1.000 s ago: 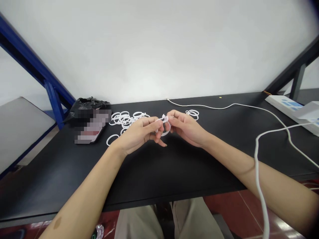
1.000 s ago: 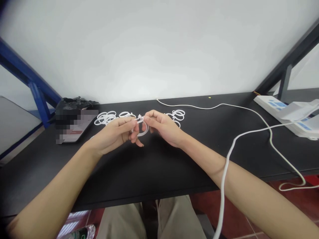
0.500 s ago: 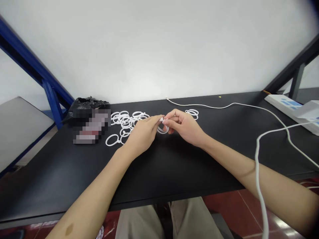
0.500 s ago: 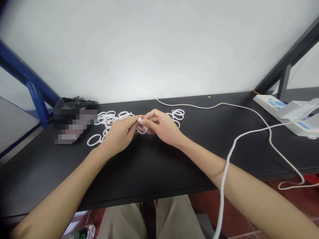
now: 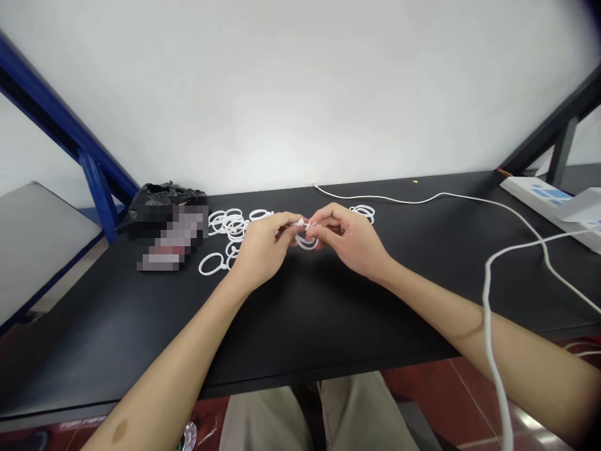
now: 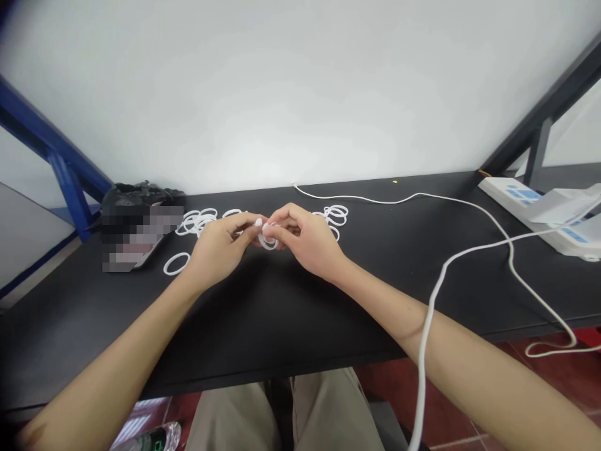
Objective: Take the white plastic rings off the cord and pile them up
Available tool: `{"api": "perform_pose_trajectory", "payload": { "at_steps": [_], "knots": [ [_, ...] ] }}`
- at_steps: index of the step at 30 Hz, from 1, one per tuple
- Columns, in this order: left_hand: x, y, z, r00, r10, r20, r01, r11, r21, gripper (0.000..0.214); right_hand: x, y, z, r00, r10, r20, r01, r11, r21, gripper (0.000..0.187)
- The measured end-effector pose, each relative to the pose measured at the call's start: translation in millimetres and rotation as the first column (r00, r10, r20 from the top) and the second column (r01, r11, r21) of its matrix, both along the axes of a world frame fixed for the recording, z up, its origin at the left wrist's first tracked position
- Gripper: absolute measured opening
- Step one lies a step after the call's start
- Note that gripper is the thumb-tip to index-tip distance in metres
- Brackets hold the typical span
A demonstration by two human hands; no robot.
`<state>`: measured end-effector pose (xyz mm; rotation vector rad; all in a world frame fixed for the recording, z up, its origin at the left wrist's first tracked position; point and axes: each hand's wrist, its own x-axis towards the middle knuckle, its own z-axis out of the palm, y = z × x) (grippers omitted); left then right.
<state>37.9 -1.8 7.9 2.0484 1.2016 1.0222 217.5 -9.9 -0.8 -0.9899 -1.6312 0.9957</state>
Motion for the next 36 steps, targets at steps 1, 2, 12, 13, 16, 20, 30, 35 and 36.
{"api": "perform_pose_trajectory", "payload": {
  "at_steps": [1, 2, 12, 13, 16, 20, 30, 35, 36],
  "knots": [
    [-0.4, 0.4, -0.3, 1.000, 0.014, 0.001, -0.014, 1.000, 0.006, 0.020, 0.1, 0.1, 0.5, 0.999, -0.029, 0.016, 0.029, 0.999, 0.028, 0.018],
    [-0.9, 0.8, -0.8, 1.000, 0.025, -0.001, -0.025, 1.000, 0.014, 0.021, 0.1, 0.1, 1.2, 0.997, -0.061, 0.039, 0.059, 0.997, 0.058, 0.017],
    [-3.1, 3.7, -8.4, 0.982, 0.118, -0.147, -0.087, 0.976, 0.201, 0.025, 4.4, 4.3, 1.4, 0.964, -0.229, 0.136, 0.211, 0.968, 0.136, 0.025],
    [-3.4, 4.1, -9.3, 0.977, 0.131, -0.166, -0.091, 0.969, 0.228, 0.025, 5.7, 5.6, 1.2, 0.961, -0.244, 0.128, 0.228, 0.965, 0.131, 0.026],
    [-4.3, 4.7, -10.4, 0.966, 0.178, -0.188, -0.126, 0.958, 0.258, 0.025, 8.7, 8.1, 1.8, 0.945, -0.300, 0.133, 0.285, 0.951, 0.116, 0.030],
    [-5.4, 3.9, -7.4, 0.966, 0.200, -0.166, -0.156, 0.956, 0.247, 0.025, 9.0, 8.5, 2.1, 0.944, -0.304, 0.126, 0.295, 0.952, 0.086, 0.033],
    [1.1, -2.9, -4.7, 0.981, -0.006, -0.195, 0.024, 0.996, 0.090, 0.022, 11.1, 15.7, 2.9, 0.939, -0.242, -0.243, 0.236, 0.970, -0.053, 0.037],
    [2.5, -5.7, -1.9, 0.982, 0.035, -0.188, -0.021, 0.997, 0.073, 0.016, 8.8, 13.7, 4.4, 0.938, -0.169, -0.303, 0.140, 0.983, -0.115, 0.034],
    [2.4, -6.2, -0.6, 0.983, 0.064, -0.170, -0.054, 0.997, 0.062, 0.017, 7.5, 12.1, 5.0, 0.941, -0.147, -0.305, 0.113, 0.986, -0.126, 0.033]
  ]
}}
